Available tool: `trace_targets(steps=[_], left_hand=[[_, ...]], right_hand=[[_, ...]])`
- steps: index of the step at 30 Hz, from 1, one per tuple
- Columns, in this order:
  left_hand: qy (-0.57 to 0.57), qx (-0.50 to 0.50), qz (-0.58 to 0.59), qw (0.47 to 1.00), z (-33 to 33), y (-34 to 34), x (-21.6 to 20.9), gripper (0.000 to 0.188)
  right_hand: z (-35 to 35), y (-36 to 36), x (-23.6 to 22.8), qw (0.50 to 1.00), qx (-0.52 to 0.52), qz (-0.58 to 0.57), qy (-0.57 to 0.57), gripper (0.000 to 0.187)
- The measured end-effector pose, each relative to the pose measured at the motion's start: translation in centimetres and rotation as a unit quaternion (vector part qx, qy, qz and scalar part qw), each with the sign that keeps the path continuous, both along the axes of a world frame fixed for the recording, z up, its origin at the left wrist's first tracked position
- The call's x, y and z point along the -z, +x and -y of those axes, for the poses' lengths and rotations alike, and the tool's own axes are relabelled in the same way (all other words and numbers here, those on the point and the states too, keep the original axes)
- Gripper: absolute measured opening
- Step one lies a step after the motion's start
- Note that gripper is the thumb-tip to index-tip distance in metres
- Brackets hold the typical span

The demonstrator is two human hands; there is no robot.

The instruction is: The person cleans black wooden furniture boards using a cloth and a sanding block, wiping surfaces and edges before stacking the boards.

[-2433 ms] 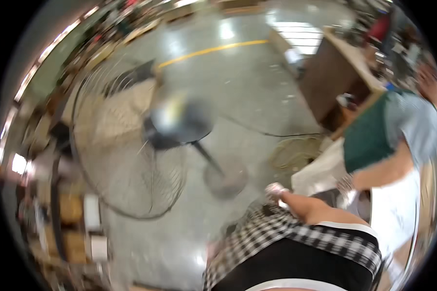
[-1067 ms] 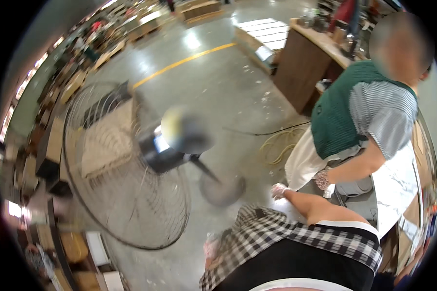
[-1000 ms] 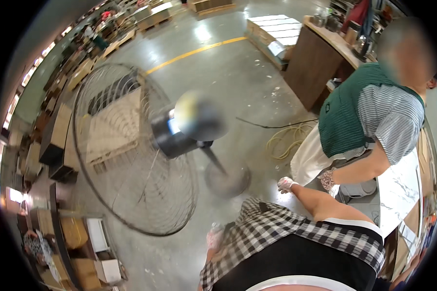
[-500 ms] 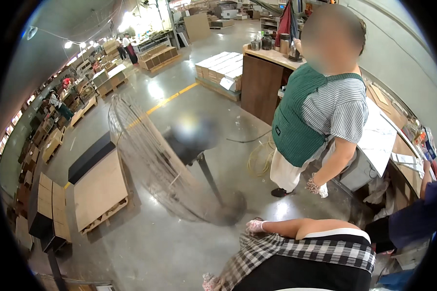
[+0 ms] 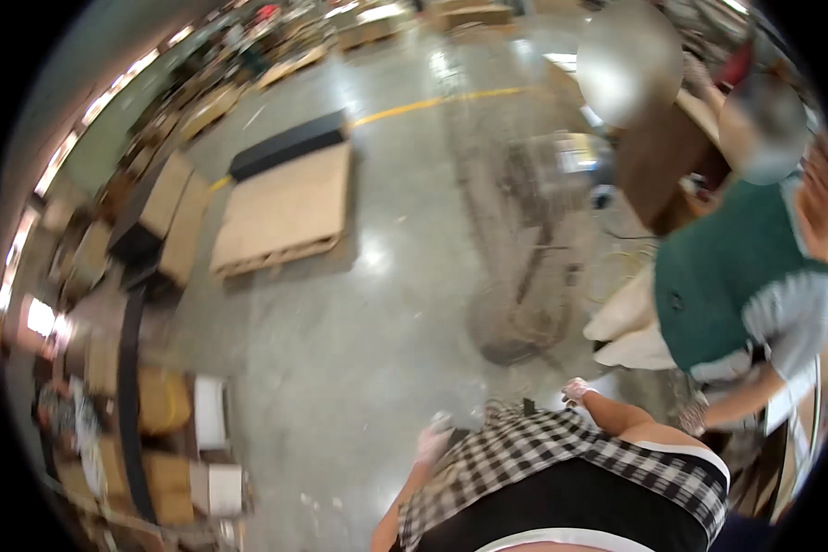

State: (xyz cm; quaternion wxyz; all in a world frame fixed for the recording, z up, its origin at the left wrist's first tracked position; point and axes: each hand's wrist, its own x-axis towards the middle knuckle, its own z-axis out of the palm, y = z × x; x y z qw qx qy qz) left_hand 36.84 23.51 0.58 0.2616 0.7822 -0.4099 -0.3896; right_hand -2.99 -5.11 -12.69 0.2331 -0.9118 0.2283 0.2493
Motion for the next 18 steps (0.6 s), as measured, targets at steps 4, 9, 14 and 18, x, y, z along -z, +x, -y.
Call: trace_targets(steps=[4, 9, 14, 18], left_hand=[[0.024, 0.006, 0.011, 1.000, -3.5, 3.2, 3.5, 0.051], [0.093, 0.027, -0.144, 0.985, 0.8, 10.2, 2.9, 0.056], [-0.232, -0.033, -0.214, 0.948, -6.7, 20.7, 9.6, 0.020], [-0.138, -0.042, -0.125, 0.982, -5.0, 27.6, 6.2, 0.025]], right_hand=[[-3.0, 12.6, -2.7, 0.984, -0.052, 0.152, 0.074, 0.013], [-2.2, 15.5, 7.0, 0.953, -0.106, 0.284, 0.016, 0.017], [-3.7, 28.0, 1.1, 0.994, -0.097, -0.046, 0.029, 0.018], [-4.6, 32.6, -3.7, 0.977, -0.173, -0.095, -0.083, 0.018]])
